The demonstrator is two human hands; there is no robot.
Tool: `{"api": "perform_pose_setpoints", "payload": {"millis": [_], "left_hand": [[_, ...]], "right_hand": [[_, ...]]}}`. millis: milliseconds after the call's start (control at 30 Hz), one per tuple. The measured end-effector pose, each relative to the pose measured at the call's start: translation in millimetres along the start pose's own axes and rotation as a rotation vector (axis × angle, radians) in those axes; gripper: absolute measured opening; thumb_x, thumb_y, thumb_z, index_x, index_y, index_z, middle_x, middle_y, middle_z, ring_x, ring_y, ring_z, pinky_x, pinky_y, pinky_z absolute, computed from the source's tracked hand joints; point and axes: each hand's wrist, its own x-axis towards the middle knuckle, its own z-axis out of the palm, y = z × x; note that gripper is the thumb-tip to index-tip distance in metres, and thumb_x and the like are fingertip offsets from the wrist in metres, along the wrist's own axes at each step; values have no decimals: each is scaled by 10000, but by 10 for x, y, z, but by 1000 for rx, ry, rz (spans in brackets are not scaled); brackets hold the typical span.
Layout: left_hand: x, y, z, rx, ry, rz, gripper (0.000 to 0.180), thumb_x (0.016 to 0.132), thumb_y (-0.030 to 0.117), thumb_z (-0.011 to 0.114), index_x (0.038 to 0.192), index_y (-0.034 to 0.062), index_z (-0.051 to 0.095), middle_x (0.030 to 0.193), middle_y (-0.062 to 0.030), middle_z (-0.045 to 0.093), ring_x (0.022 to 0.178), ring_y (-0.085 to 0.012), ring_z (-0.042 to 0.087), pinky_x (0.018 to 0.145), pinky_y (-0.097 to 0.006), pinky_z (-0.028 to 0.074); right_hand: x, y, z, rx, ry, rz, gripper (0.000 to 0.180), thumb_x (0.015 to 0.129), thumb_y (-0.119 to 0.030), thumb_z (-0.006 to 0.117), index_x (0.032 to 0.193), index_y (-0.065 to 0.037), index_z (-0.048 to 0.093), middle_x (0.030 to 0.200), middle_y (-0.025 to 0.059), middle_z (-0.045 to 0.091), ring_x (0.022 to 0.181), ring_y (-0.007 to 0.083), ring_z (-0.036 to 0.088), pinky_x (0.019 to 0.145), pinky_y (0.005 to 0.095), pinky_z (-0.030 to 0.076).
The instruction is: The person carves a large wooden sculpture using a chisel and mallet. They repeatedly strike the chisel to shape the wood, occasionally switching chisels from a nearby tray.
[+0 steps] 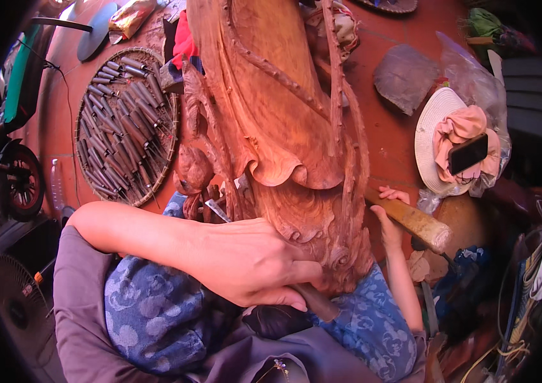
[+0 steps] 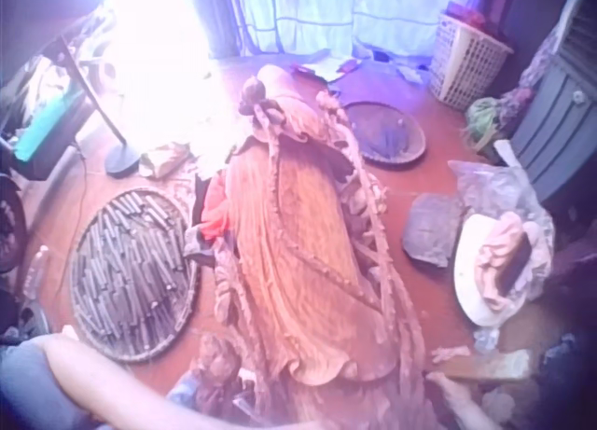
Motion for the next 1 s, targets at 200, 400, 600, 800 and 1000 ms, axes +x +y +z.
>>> {"api": "perform_pose_setpoints", "payload": {"millis": [200, 400, 600, 800, 1000], "left_hand": [[-2, 85, -36, 87, -131, -51, 327, 971, 320, 590, 1092, 17, 567, 838, -191, 663, 764, -424, 649, 646, -510, 509], [-105, 136, 25, 193, -249, -39, 329, 960, 313, 595, 1053, -3, 592, 825, -195, 663, 777, -427, 652, 667, -505, 523], [-42, 65, 27, 183, -209, 54, 312, 961, 309, 590, 1014, 2, 608, 834, -180, 663, 779, -416, 655, 664, -496, 526], [68, -34, 6, 91, -160, 49, 303, 969, 307, 580, 1034, 12, 602, 813, -167, 644, 759, -398, 654, 649, -477, 527], [-128, 8, -364, 103, -149, -21, 327, 973, 330, 586, 1065, 16, 601, 819, -170, 647, 770, -392, 654, 664, -479, 526]], "right_hand": [[82, -3, -58, -105, -112, 97, 378, 810, -4, 775, 1082, -59, 518, 1120, 90, 573, 1199, 248, 529, 1104, 396, 374], [37, -36, -13, -127, -66, 112, 330, 822, 26, 742, 1068, -58, 538, 1164, 96, 580, 1237, 240, 514, 1103, 387, 376], [-136, -126, -101, -165, -132, 122, 342, 798, 20, 761, 1041, -69, 537, 1143, 99, 604, 1202, 253, 550, 1103, 405, 380], [-78, -882, 21, -404, -146, -100, 320, 758, -5, 798, 931, -75, 539, 894, 65, 631, 1007, 247, 643, 1014, 423, 458], [188, -1386, 316, -470, -173, -352, 301, 721, -27, 807, 840, -65, 533, 747, 76, 572, 786, 258, 623, 843, 386, 497]]}}
